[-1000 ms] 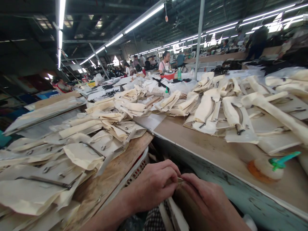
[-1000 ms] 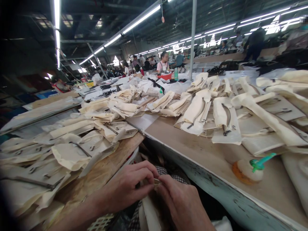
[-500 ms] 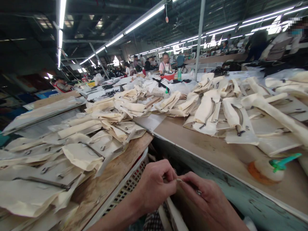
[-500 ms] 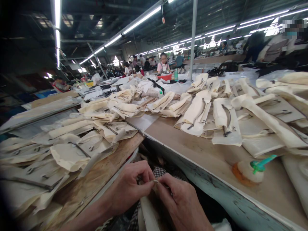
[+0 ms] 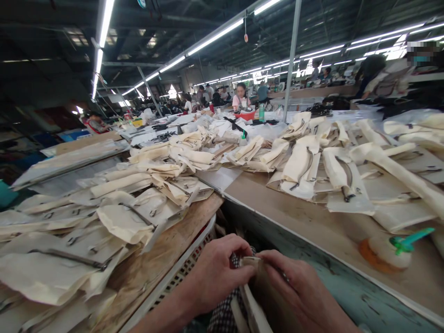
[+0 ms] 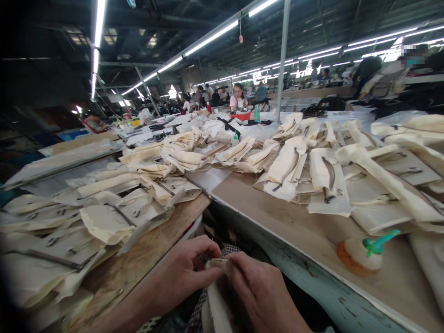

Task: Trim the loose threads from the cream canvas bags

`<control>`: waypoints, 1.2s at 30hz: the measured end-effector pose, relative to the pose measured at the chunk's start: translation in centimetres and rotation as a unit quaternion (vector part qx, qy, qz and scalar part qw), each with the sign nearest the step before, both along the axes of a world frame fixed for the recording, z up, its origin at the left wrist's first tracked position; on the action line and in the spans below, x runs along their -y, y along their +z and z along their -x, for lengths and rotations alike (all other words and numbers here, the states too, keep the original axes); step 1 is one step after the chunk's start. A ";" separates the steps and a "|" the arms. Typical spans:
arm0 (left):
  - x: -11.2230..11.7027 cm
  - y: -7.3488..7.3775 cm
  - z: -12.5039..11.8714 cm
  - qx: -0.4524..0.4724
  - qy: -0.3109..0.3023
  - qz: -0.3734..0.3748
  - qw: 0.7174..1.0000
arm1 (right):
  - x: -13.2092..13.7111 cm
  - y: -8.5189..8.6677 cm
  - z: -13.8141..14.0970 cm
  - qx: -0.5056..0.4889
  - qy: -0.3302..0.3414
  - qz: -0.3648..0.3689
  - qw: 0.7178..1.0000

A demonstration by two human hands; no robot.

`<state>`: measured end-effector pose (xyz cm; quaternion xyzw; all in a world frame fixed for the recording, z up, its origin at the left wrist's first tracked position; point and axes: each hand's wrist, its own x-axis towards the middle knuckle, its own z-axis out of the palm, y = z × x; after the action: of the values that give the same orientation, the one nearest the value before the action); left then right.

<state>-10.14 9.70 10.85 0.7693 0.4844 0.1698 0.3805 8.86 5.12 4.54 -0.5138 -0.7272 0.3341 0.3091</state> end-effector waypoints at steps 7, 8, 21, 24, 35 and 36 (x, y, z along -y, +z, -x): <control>0.2 -1.2 0.1 0.026 0.019 -0.010 0.999 | 0.3 -0.2 -0.1 -0.020 0.003 0.003 1.000; 0.1 -1.3 0.1 0.032 0.021 -0.002 0.999 | 0.3 -0.2 -0.2 -0.025 0.003 0.007 1.000; -0.3 -2.4 0.3 0.069 0.034 0.081 0.994 | -0.5 1.1 -0.1 -0.072 0.035 0.058 0.995; -0.1 -2.3 0.3 0.065 0.037 0.067 0.995 | -0.9 1.4 0.1 -0.069 0.031 0.032 0.997; 0.9 -2.4 0.5 0.126 0.057 0.115 0.984 | -1.2 0.3 0.7 -0.040 -0.013 -0.002 0.999; 0.9 -2.6 0.6 0.129 0.060 0.109 0.984 | -1.1 0.3 0.6 -0.036 -0.012 -0.005 0.999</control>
<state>-10.75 8.77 8.30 0.6645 0.4918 0.2368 0.5104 8.23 6.25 4.87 -0.5085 -0.7109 0.3452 0.3418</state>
